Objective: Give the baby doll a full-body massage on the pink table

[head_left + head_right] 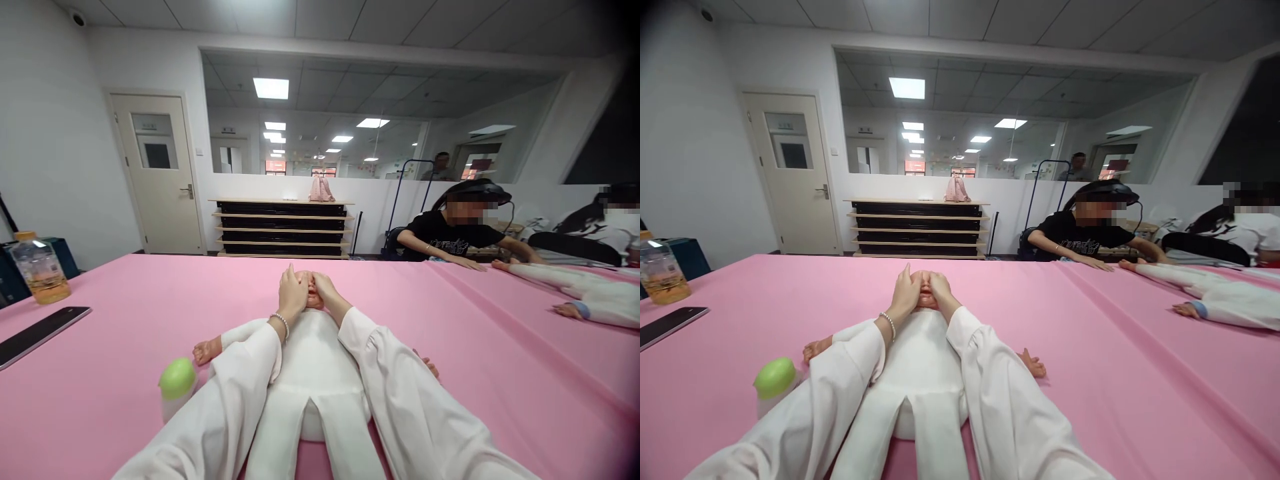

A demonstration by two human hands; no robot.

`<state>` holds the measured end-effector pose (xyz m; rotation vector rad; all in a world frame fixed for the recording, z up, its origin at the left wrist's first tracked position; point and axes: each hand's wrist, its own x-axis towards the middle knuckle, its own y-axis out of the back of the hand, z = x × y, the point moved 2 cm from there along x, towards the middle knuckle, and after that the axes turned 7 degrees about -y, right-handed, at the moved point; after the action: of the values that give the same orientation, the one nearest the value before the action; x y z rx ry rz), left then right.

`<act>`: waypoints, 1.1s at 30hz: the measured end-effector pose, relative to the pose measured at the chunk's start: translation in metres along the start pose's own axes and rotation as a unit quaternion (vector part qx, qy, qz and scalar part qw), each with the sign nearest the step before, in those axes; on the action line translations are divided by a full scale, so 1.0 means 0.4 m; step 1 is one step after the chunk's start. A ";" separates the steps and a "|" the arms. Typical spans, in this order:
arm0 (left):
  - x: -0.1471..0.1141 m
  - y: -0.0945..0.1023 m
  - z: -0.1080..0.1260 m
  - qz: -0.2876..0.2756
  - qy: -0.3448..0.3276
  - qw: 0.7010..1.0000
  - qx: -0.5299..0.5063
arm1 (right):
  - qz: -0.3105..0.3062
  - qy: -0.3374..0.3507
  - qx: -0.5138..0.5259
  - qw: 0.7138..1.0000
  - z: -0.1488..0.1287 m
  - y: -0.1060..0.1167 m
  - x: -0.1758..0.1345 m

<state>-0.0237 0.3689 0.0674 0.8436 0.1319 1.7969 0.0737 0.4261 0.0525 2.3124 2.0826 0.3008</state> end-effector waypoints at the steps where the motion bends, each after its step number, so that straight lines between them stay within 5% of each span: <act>1: 0.017 -0.001 -0.009 0.001 0.010 1.000 -0.017 | 0.006 -0.010 -0.003 1.000 0.002 -0.014 0.001; 6: 0.033 -0.008 -0.022 0.015 -0.044 0.999 0.019 | 0.076 -0.014 0.012 0.997 0.035 -0.037 -0.013; 14: 0.033 -0.017 -0.042 0.046 -0.030 0.998 0.002 | 0.016 0.015 0.175 0.984 0.064 -0.038 -0.023; 33: 0.034 -0.006 -0.045 0.053 0.015 0.994 -0.091 | 0.056 0.018 0.111 0.992 0.065 -0.041 -0.013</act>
<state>-0.0349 0.3872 0.0595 0.7053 -0.0577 1.8897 0.0612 0.4257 0.0242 2.5728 2.1032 0.1177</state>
